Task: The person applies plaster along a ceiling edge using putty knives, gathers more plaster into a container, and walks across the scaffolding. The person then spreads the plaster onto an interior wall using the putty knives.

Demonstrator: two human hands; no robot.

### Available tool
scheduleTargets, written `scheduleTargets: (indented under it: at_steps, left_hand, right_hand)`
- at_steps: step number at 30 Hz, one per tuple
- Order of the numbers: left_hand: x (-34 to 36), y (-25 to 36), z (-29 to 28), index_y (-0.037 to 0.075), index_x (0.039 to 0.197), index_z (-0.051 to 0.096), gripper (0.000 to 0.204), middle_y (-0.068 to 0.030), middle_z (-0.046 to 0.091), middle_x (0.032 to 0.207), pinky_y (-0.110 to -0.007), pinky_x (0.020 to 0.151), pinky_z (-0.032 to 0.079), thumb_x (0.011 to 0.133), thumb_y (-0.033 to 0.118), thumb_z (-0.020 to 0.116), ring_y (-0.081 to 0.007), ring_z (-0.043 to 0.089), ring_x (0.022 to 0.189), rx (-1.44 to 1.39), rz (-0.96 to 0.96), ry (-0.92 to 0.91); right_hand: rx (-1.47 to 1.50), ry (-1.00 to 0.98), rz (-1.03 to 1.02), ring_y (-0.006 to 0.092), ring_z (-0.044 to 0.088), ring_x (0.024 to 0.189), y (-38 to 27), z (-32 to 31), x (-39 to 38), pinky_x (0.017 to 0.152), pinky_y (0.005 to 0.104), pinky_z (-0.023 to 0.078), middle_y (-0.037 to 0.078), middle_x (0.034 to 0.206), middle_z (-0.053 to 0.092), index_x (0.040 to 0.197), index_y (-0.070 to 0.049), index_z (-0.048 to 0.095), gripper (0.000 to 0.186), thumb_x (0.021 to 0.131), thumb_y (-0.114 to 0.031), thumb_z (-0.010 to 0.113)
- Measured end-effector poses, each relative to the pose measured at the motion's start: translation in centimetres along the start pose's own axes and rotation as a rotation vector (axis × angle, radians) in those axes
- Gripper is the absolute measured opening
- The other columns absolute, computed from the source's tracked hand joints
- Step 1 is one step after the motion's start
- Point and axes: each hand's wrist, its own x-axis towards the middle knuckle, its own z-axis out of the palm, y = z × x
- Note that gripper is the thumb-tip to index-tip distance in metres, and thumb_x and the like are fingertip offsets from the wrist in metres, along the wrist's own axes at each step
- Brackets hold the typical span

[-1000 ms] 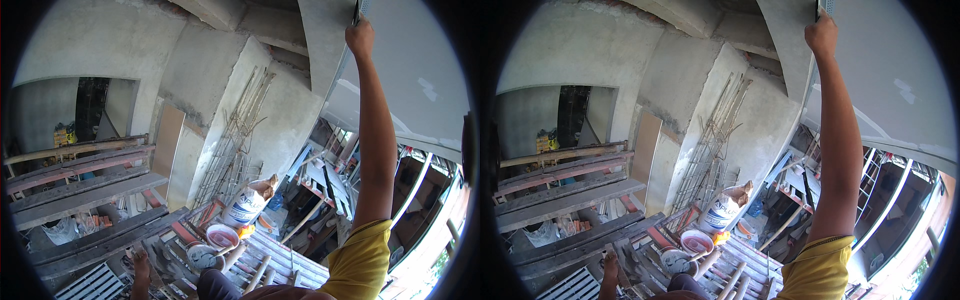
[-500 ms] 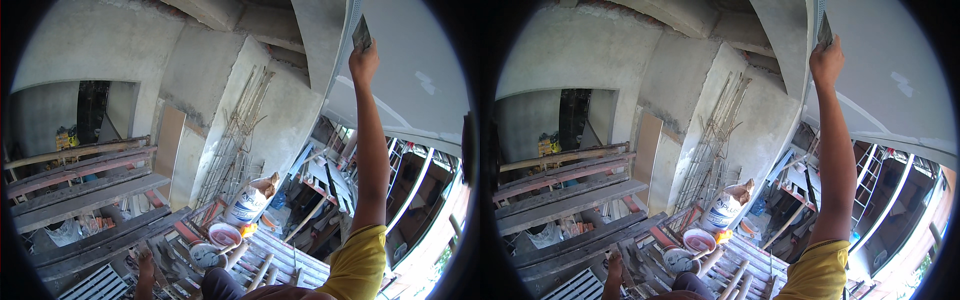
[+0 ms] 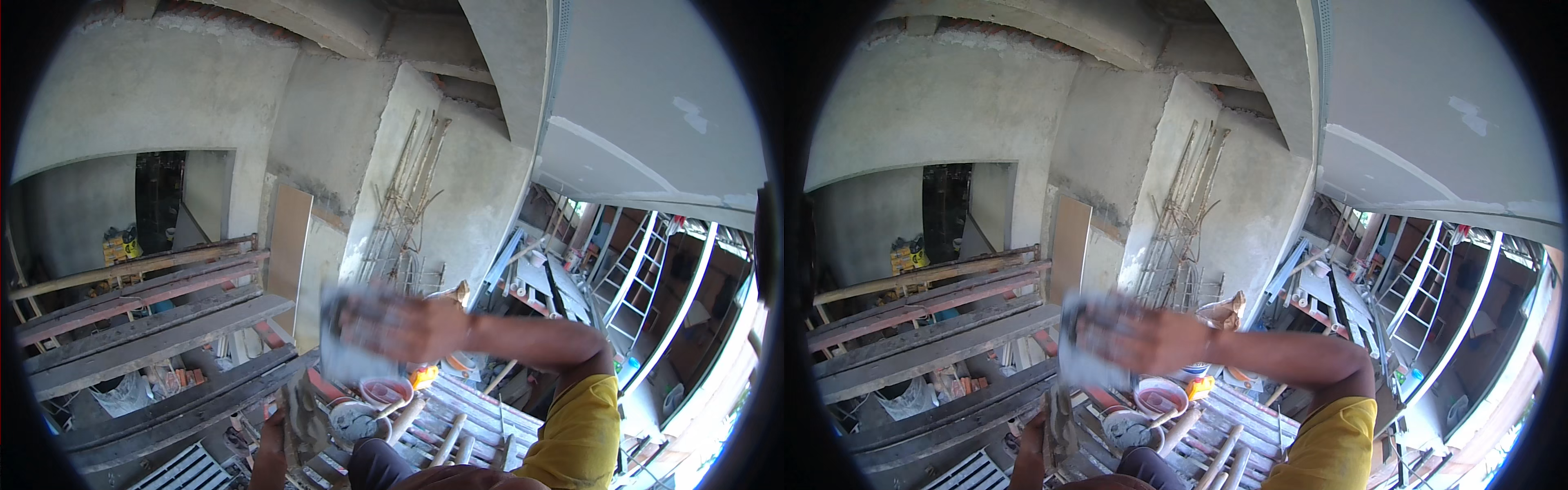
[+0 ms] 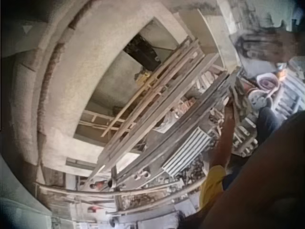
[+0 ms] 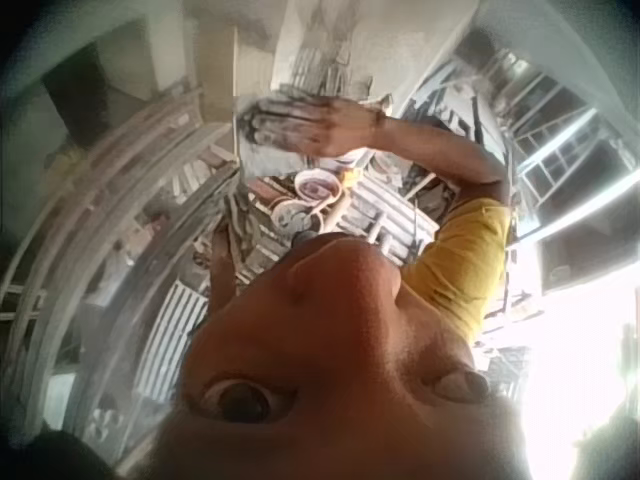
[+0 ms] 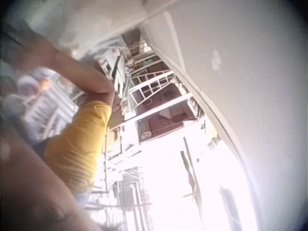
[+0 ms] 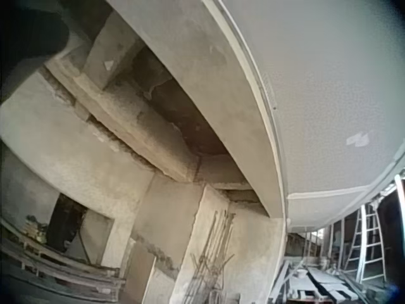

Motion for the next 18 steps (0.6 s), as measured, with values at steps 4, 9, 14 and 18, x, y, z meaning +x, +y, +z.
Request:
scheduleTargets:
  at_steps: [4,9,14,18]
  left_hand:
    - [-0.4,1.2,8.1,-0.002,0.128,0.048,0.049,-0.0165,0.062,0.114,-0.041,0.090,0.049,0.090,0.029,0.052,-0.0295,0.062,0.100,-0.026,0.085,-0.012]
    - [-3.1,4.9,10.7,-0.003,0.126,0.047,0.052,-0.0162,0.062,0.113,-0.039,0.090,0.049,0.087,0.028,0.059,-0.0290,0.063,0.099,0.048,0.275,-0.057]
    - [-2.2,5.9,13.8,-0.004,0.131,0.040,0.049,-0.0084,0.056,0.108,-0.028,0.085,0.044,0.093,0.022,0.057,-0.0158,0.054,0.095,0.629,0.745,0.138]
    - [-2.3,5.8,18.5,-0.003,0.136,0.032,0.051,-0.0087,0.051,0.112,-0.026,0.086,0.041,0.096,0.021,0.052,-0.0129,0.049,0.096,0.845,0.943,0.154]
  right_hand:
    - [0.489,-0.056,-0.061,0.0385,0.037,0.133,-8.3,4.1,-1.8,0.104,0.0494,0.041,0.023,0.139,0.041,0.135,0.003,0.041,0.054,0.085,-0.016,0.051]
    - [0.203,-0.131,0.034,0.0315,0.040,0.133,-2.7,5.0,-4.8,0.112,0.0607,0.022,0.017,0.138,0.047,0.131,-0.002,0.048,0.058,0.077,-0.023,0.054]
    - [0.152,-0.027,0.003,0.0304,0.038,0.134,-1.1,2.6,-3.6,0.111,0.0613,0.024,0.013,0.139,0.046,0.133,-0.007,0.048,0.056,0.080,-0.022,0.054]
    - [0.125,-0.062,-0.076,0.0309,0.036,0.135,-0.6,2.1,-4.4,0.111,0.0617,0.024,0.011,0.136,0.049,0.131,-0.008,0.050,0.052,0.081,-0.023,0.054]
